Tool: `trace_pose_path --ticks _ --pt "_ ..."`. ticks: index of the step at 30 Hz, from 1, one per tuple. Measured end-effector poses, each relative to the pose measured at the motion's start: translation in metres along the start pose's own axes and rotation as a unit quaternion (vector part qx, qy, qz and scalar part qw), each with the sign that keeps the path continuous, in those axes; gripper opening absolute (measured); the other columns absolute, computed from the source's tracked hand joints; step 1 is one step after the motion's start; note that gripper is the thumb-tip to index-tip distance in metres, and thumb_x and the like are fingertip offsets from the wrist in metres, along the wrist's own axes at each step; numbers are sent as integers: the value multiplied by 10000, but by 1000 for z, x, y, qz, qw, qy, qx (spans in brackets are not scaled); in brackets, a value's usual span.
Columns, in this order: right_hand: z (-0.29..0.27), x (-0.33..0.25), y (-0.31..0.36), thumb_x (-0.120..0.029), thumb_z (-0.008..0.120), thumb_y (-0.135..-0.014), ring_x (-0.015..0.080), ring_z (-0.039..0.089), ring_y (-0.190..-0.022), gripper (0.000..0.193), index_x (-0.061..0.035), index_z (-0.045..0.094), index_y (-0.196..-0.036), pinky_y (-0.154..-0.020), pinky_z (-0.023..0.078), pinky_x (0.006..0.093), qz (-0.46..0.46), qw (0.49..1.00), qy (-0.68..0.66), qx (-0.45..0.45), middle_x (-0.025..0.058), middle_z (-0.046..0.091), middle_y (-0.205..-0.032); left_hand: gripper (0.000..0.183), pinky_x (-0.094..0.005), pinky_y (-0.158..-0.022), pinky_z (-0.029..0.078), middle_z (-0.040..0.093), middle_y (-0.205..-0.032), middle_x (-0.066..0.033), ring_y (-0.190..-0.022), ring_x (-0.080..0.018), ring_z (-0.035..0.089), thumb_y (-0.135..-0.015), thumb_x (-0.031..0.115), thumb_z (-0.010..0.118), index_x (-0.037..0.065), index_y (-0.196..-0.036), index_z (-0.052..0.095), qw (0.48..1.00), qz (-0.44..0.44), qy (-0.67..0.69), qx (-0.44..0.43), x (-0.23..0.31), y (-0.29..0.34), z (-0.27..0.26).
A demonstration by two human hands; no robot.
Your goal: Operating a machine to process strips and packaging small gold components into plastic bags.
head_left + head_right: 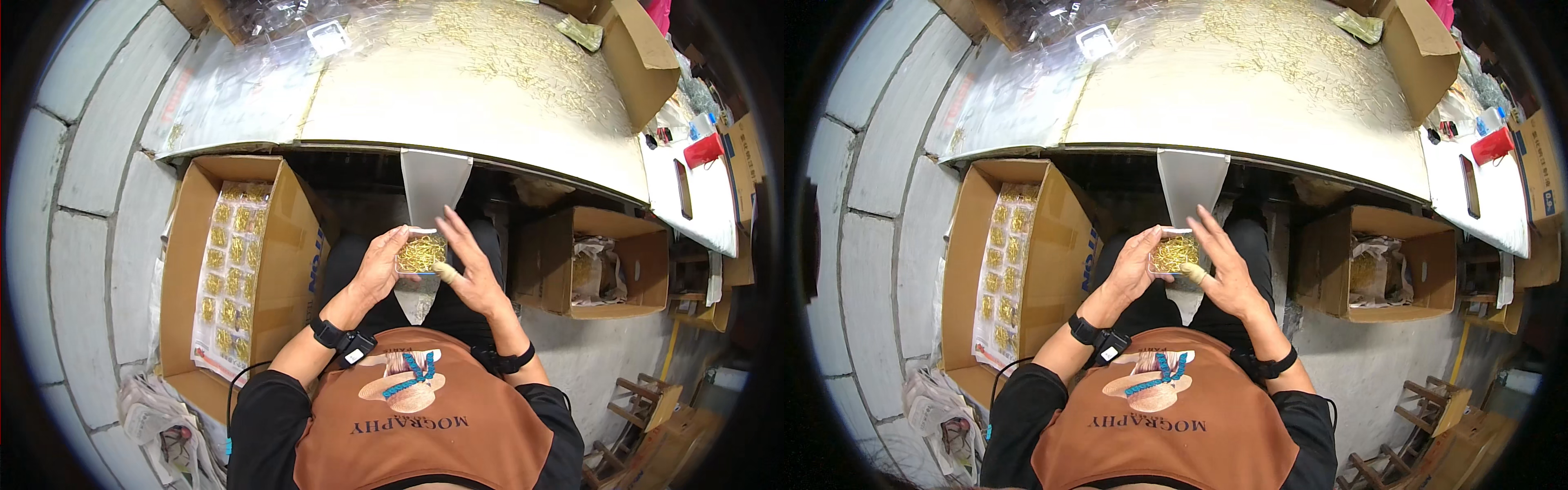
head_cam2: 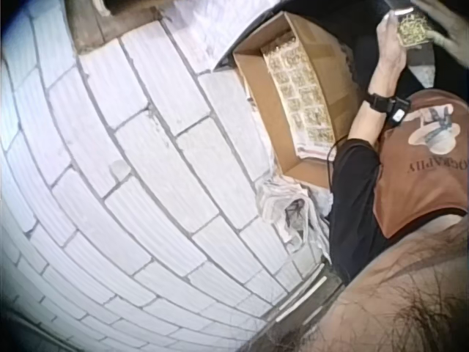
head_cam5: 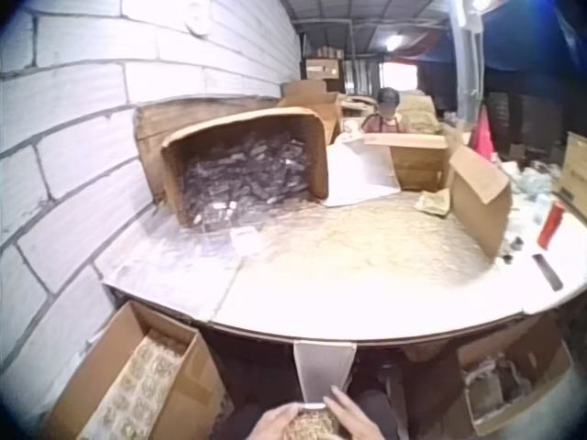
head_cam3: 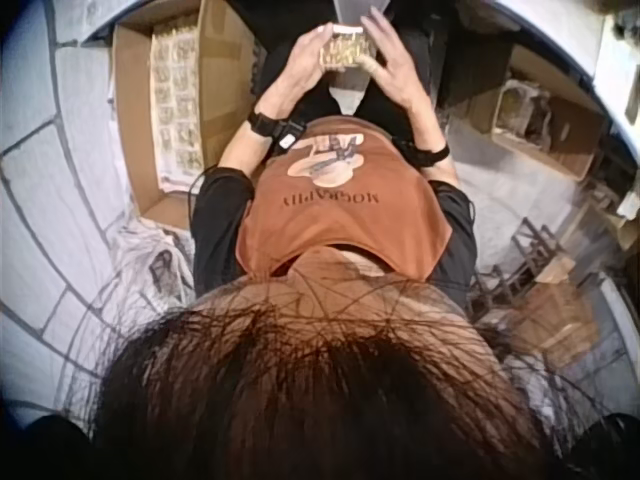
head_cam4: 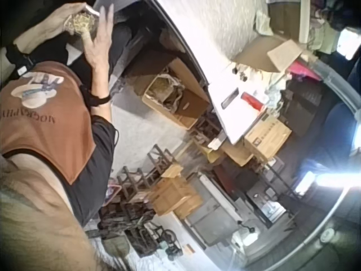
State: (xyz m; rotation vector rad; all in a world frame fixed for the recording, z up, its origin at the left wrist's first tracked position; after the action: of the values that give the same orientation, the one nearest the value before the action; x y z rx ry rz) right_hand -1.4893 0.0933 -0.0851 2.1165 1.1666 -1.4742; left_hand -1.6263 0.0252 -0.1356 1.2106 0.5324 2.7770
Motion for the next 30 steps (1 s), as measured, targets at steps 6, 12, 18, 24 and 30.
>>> trace_pose_path --ticks 6,12,18,24,30 --pt "13 -3 -4 -129 570 -852 349 334 -1310 485 -161 470 -1325 -1038 343 381 26 991 118 -52 158 230 -1480 295 -265 -487 565 646 -916 -71 -744 -142 664 -971 298 427 48 -1075 545 999 23 -9 38 0 0 -7" --pt "20 -14 -15 -130 560 -834 358 323 -1318 496 -93 465 -1320 -1063 304 398 -18 999 34 -25 185 257 -1465 321 -250 -466 550 643 -888 -61 -685 -129 657 -972 332 409 57 -1063 545 994 57 -8 92 12 11 -16" --pt "-8 -16 -28 -252 453 -963 276 475 -1204 431 23 447 -1295 -984 380 367 -21 993 -18 113 157 429 -1364 315 -278 -677 540 624 -950 -64 -845 -125 611 -966 281 437 17 -1021 601 975 185 -63 108 93 61 -57" --pt "10 13 -36 -100 483 -940 262 537 -1112 413 9 406 -1330 -941 408 347 40 997 -27 62 144 444 -1343 243 -403 -777 544 593 -1012 -49 -948 -183 598 -919 229 539 63 -1092 581 901 207 -149 352 186 240 -164" --pt "20 26 -42 -29 462 -926 253 551 -1081 419 5 395 -1338 -900 432 331 57 996 7 63 127 444 -1343 154 -294 -554 489 550 -793 -15 -656 -137 537 -902 121 535 37 -1016 597 767 198 -52 608 134 399 -309"
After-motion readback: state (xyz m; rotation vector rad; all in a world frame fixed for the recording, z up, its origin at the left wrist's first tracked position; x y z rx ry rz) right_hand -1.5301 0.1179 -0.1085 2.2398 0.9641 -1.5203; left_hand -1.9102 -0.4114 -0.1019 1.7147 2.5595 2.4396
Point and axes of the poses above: each hand's wrist, its own y-axis away from the middle knuckle, its own z-axis out of the palm, x = y × z, the point moved 5 cm from there along -y, towards the middle knuckle
